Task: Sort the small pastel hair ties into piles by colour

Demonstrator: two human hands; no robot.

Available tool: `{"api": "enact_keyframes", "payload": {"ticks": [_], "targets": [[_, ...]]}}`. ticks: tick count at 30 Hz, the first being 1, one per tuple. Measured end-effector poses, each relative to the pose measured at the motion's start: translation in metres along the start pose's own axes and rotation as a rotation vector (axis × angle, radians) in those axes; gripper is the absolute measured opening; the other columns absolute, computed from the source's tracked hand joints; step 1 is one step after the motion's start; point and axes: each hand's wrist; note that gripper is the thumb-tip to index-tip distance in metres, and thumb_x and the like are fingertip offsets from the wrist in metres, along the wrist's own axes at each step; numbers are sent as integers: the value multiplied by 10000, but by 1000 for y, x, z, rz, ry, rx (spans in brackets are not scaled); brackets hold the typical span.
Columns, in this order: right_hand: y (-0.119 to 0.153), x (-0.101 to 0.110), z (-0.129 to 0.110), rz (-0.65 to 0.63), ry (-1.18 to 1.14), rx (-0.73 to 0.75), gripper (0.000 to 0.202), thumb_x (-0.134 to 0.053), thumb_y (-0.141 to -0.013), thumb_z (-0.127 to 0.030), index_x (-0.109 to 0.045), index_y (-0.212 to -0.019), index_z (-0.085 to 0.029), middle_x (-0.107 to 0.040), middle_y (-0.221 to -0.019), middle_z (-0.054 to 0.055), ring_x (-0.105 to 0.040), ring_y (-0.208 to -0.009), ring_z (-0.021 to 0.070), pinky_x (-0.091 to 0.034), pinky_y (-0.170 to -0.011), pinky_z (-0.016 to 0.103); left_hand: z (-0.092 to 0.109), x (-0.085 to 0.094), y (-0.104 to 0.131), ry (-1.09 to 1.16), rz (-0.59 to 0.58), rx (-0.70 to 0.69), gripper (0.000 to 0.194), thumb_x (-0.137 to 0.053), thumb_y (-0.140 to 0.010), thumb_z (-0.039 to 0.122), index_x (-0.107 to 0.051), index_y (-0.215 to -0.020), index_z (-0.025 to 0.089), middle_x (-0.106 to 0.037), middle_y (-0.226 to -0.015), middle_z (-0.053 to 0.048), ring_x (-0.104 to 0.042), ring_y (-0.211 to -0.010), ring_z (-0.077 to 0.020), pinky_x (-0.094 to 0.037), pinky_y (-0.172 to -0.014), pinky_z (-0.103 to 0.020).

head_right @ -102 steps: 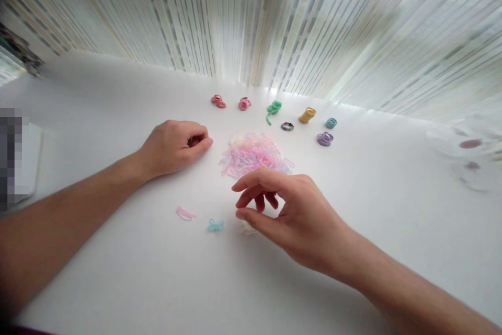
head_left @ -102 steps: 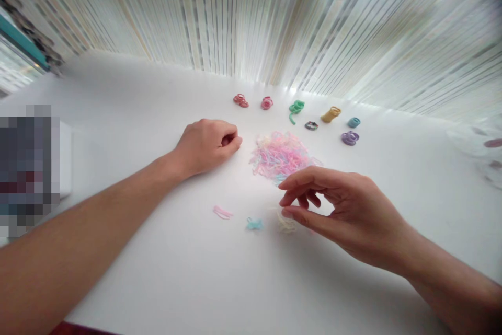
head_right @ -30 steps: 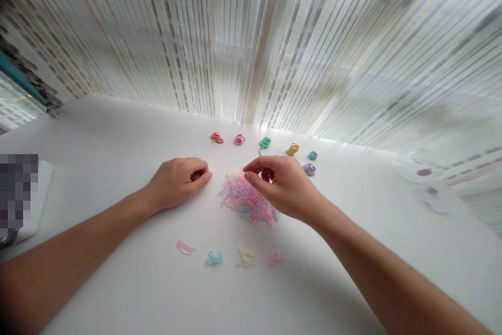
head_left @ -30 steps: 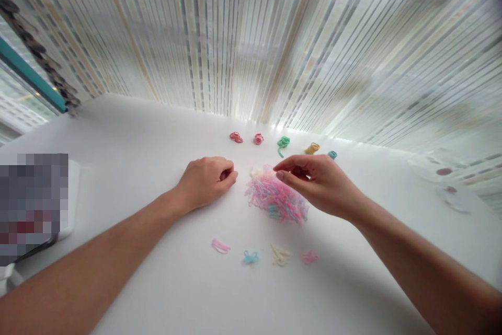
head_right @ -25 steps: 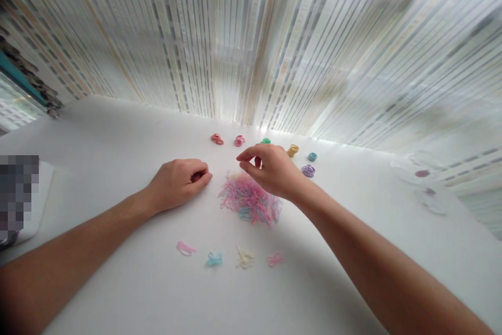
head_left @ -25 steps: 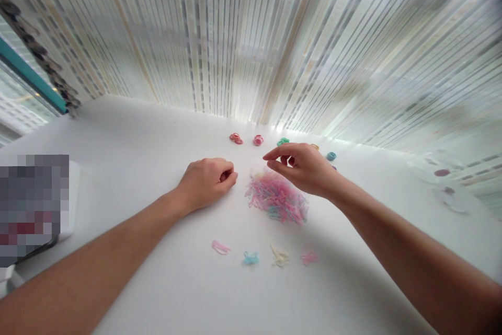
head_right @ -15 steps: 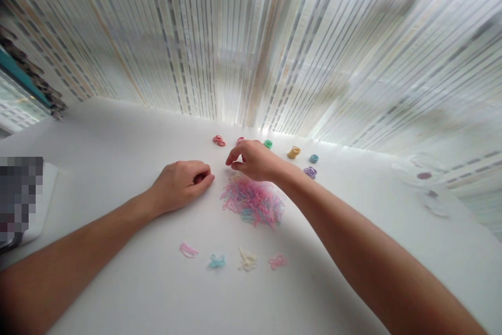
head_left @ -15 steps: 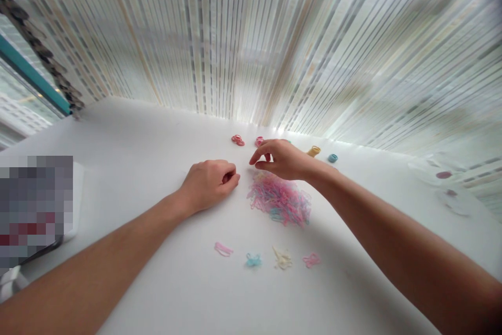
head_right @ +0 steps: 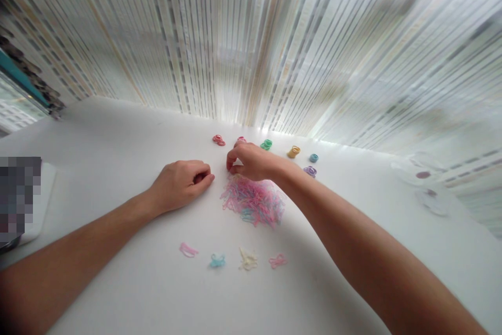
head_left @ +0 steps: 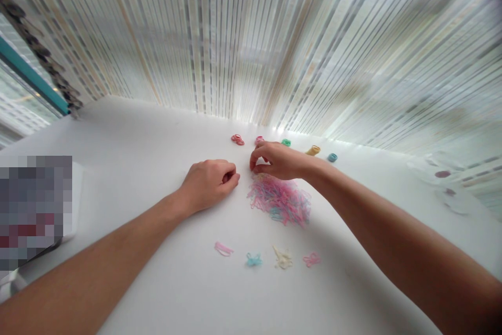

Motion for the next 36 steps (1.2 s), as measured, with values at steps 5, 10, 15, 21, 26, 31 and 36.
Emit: {"api": "enact_keyframes", "payload": {"ticks": [5,10,15,21,26,31,36], "targets": [[1,-2,5,10,-6,3,157,-645,-942,-110,-774,-1016,-160,-683,-1087,114,-621,-917,198,-456,-836,310,1,1,0,6,-7,2,342,-477,-960,426,-504,-696,210,-654,-761,-15,-519,-687,-173,-282,-645,-335],[0,-2,7,80,-30,-8,145,-604,-963,-117,-742,-990,-154,-681,-1068,96,-604,-874,170,-438,-802,290,1,1,0,13,-4,4,337,-486,-959,418,-502,-696,208,-655,-760,-11,-523,-688,-168,-288,-646,-333],[9,4,5,202,-69,-89,124,-593,-977,-181,-713,-951,-166,-701,-914,55,-588,-802,163,-417,-735,289,-1,-1,-1,10,7,-3,340,-479,-958,421,-490,-695,204,-644,-756,-11,-507,-687,-163,-283,-651,-331],[59,11,5,335,-223,-212,142,-659,-927,-304,-731,-893,-186,-691,-768,23,-583,-697,160,-418,-656,310,-6,-4,-1,-19,6,3,343,-468,-946,437,-476,-694,203,-623,-746,-8,-475,-675,-157,-263,-647,-326],[127,6,4,359,-353,-308,220,-683,-907,-407,-738,-864,-199,-678,-735,27,-558,-668,166,-436,-612,321,-6,-2,-2,-35,13,10,345,-466,-943,450,-509,-704,206,-617,-732,1,-488,-685,-152,-275,-650,-323],[188,-6,-2,324,-366,-441,237,-683,-942,-446,-750,-892,-225,-701,-748,26,-557,-673,168,-446,-608,319,-3,-1,-4,-77,12,35,328,-470,-930,454,-539,-720,212,-619,-736,5,-483,-680,-149,-283,-656,-312],[222,-19,-10,315,-364,-495,236,-642,-982,-442,-738,-910,-240,-714,-784,19,-583,-700,167,-464,-635,314,-2,0,-5,-111,14,43,329,-453,-926,459,-571,-740,215,-630,-741,0,-506,-688,-156,-293,-661,-301]]}}
Point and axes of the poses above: each hand's wrist, its own y-axis away from the middle knuckle, its own x-axis out of the back of the hand, z = x × y
